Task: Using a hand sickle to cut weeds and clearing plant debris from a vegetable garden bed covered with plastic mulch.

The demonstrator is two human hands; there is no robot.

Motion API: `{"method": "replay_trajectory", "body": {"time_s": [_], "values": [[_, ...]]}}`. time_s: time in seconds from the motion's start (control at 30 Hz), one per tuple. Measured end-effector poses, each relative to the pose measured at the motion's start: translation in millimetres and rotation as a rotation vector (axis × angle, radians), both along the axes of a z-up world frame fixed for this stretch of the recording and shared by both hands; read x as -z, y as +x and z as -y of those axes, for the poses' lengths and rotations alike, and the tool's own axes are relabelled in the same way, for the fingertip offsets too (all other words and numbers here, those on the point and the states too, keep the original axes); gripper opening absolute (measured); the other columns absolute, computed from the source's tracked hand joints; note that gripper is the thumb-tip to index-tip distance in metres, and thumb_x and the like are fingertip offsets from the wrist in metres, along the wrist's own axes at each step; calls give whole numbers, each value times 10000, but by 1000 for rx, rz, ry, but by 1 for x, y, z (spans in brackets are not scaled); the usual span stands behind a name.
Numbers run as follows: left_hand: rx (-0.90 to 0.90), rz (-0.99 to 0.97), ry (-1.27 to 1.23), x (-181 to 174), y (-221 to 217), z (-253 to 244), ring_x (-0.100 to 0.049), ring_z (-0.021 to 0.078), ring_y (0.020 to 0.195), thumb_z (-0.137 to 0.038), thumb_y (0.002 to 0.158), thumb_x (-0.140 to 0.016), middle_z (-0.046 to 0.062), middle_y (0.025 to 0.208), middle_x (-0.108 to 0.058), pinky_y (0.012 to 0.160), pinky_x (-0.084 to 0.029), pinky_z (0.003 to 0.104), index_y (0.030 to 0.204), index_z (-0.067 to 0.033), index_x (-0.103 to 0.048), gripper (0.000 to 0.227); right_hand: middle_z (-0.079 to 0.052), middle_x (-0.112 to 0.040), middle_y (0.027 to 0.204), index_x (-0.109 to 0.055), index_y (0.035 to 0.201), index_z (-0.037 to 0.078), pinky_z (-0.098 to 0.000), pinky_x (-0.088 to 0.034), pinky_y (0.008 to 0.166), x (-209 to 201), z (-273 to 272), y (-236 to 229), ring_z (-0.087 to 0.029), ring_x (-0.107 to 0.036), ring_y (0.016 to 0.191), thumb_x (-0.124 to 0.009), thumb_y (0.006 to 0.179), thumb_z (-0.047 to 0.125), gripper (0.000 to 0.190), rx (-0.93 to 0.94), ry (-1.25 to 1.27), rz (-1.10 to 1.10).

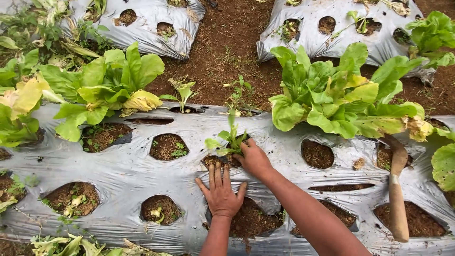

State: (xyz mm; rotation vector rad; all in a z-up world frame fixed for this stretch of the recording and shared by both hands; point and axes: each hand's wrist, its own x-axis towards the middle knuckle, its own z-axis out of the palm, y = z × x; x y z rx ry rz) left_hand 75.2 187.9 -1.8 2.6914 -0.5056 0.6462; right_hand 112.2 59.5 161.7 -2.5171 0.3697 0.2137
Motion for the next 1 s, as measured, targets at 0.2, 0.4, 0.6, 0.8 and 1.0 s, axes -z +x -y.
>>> {"method": "replay_trajectory", "body": {"time_s": [0.2, 0.4, 0.6, 0.8, 1.0], "values": [[5, 32, -36, -2, 0, 0, -231, 283, 1542, -744, 912, -381, 88, 1625, -345, 1172, -60, 767, 1439, -121, -531, 830, -76, -579, 939, -570, 1012, 70, -244, -567, 644, -2, -3, 18, -171, -587, 751, -555, 854, 37, 163, -94, -79, -139], [1, -45, 16, 6, 2, 0, -126, 263, 1568, -789, 915, -267, 68, 1679, -220, 1172, 25, 762, 1483, -157, -461, 871, -55, -618, 863, -585, 1065, 68, -160, -518, 507, -37, -6, -7, -97, -559, 614, -539, 843, -24, 245, 88, 175, -193], [7, 1, -13, 2, 2, 0, -141, 262, 1567, -780, 922, -293, 69, 1678, -231, 1172, 5, 763, 1481, -150, -463, 859, -58, -569, 638, -575, 1061, 71, -223, -397, 391, -34, 5, -18, -116, -474, 454, -584, 926, 137, 151, 434, 515, -117], [25, 7, -23, 2, 5, -1, -129, 275, 1569, -770, 925, -326, 83, 1677, -228, 1171, 13, 764, 1489, -128, -451, 864, -80, -576, 665, -634, 1003, 71, -203, -356, 397, -60, 9, -13, -129, -455, 490, -549, 967, 192, 153, 725, 678, 131], [9, 13, 9, 2, 2, -2, -80, 258, 1581, -777, 934, -274, 72, 1701, -151, 1182, 39, 749, 1517, -149, -391, 865, -46, -567, 633, -607, 1101, 82, -169, -337, 355, -25, 36, 10, -81, -382, 414, -563, 913, 164, 209, 279, 252, -31]]}}
